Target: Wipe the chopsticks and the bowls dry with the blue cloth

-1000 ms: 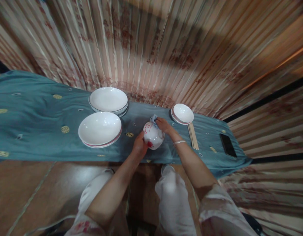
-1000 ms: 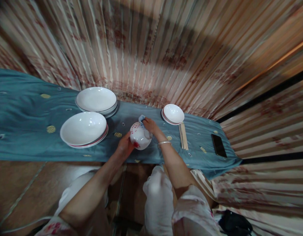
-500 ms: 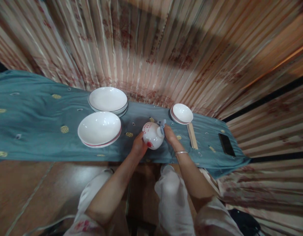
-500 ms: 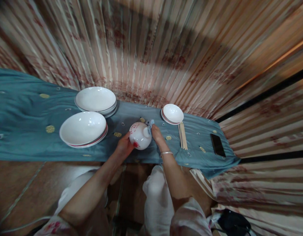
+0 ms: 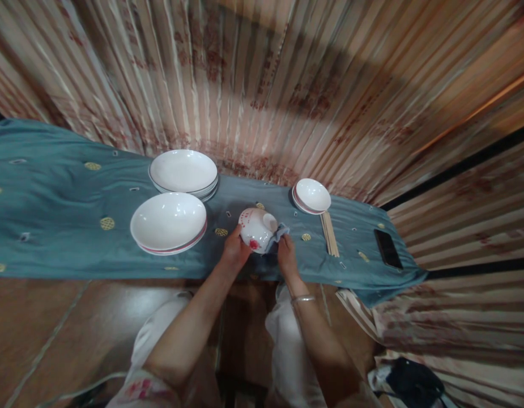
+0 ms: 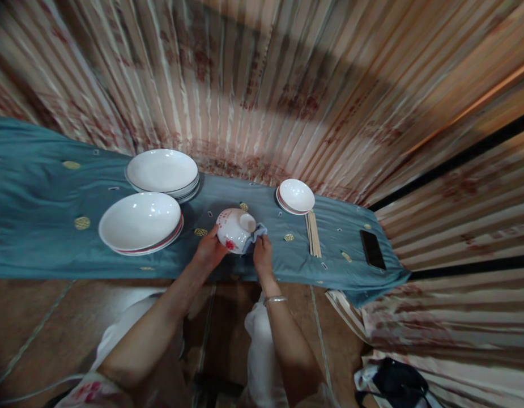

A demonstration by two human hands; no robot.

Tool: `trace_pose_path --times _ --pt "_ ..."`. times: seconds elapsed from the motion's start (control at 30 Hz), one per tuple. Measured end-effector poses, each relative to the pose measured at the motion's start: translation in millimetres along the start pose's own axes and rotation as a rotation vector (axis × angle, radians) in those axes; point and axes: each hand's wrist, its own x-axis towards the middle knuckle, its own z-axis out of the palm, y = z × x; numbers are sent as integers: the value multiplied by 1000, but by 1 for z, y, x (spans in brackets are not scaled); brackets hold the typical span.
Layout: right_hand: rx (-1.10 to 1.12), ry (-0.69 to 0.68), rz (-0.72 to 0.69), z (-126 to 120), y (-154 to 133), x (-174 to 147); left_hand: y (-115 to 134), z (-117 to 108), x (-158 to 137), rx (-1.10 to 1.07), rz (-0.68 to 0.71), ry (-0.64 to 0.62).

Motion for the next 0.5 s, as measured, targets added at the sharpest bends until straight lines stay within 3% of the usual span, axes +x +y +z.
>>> trace_pose_path --times 0.13,0.33,0.5 --pt "-91 29 32 4 -11 -27 0 -1 1 -12 2 -33" --pt "-268 62 -142 18 -16 -61 0 -1 1 -17 9 -15" --pt "-391 -8 -237 26 -24 -86 1 1 -2 52 -28 56"
